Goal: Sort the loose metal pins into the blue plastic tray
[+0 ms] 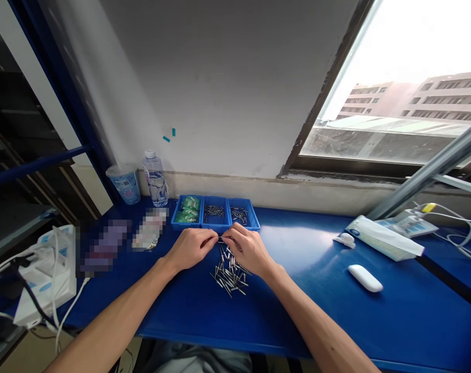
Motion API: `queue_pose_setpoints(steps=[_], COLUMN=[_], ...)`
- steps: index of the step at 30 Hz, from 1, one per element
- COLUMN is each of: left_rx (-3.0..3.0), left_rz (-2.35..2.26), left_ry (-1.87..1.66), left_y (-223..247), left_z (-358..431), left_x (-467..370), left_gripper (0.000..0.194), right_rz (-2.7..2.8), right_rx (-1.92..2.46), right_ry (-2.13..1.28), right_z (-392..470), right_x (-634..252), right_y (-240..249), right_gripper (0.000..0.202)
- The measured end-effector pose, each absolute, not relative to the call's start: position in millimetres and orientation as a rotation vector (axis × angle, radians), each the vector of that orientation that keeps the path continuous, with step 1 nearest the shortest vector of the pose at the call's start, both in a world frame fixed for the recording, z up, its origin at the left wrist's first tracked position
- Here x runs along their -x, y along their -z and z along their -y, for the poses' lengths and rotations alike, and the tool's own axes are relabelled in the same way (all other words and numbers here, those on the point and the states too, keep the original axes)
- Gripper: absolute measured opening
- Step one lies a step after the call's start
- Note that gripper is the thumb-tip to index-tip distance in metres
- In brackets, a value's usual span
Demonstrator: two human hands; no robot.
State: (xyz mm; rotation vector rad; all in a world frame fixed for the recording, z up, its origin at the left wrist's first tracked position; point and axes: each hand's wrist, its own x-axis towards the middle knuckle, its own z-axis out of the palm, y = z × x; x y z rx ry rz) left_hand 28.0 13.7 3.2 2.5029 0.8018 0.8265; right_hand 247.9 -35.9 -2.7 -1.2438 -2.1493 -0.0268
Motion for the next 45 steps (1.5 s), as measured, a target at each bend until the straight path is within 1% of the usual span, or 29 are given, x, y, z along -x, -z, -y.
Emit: queue_pose_setpoints(steps=[7, 10, 13, 16, 19, 21, 27, 34, 42, 45], left_rx=[-2.468, -2.425, -2.419, -2.449, -2.483, -2.49, -2.528, -2.526, -2.523, -2.501], left_rz=[-0.789, -0.868, -0.935, -0.945, -0.977, -0.997, -1.118, -1.155, -1.135, -1.112], left_ry=[-0.958, -0.976, -0.902, -0.762, -0.608, -0.531, -0.424, -0.423, -0.395, -0.431], left_y=[-7, -11, -11, -4, 4, 7, 8, 6, 5, 4], left_z=[-13, -14, -16, -17, -18, -19, -20, -16, -16, -16], left_x=[-26, -23, -21, -24, -29, -33, -39, -43, -40, -37], left_gripper=[0.029, 0.03, 0.031, 0.029, 0.026, 0.026, 0.022, 0.016, 0.015, 0.019], right_rz=[2.12, 1.995, 1.686, 1.48, 1.604, 1.775, 2.186, 2.321, 2.347, 2.313], right_rx=[1.208, 1.185, 1.154, 1.322, 1.629, 1.721, 1.655, 1.745, 1.821, 1.777], right_ry=[0.148, 0.231, 0.392, 0.468, 0.417, 0.359, 0.126, -0.023, -0.111, -0.12], right_z=[36, 40, 44, 43, 36, 32, 33, 34, 33, 31], right_x=[-253, -258, -264, -270, -273, -273, -254, -248, -245, -247], right_y=[-3, -4, -7, -11, -14, -13, -5, 0, -1, 1], right_gripper=[0.036, 0.036, 0.035, 0.036, 0.032, 0.029, 0.025, 0.012, 0.018, 0.019])
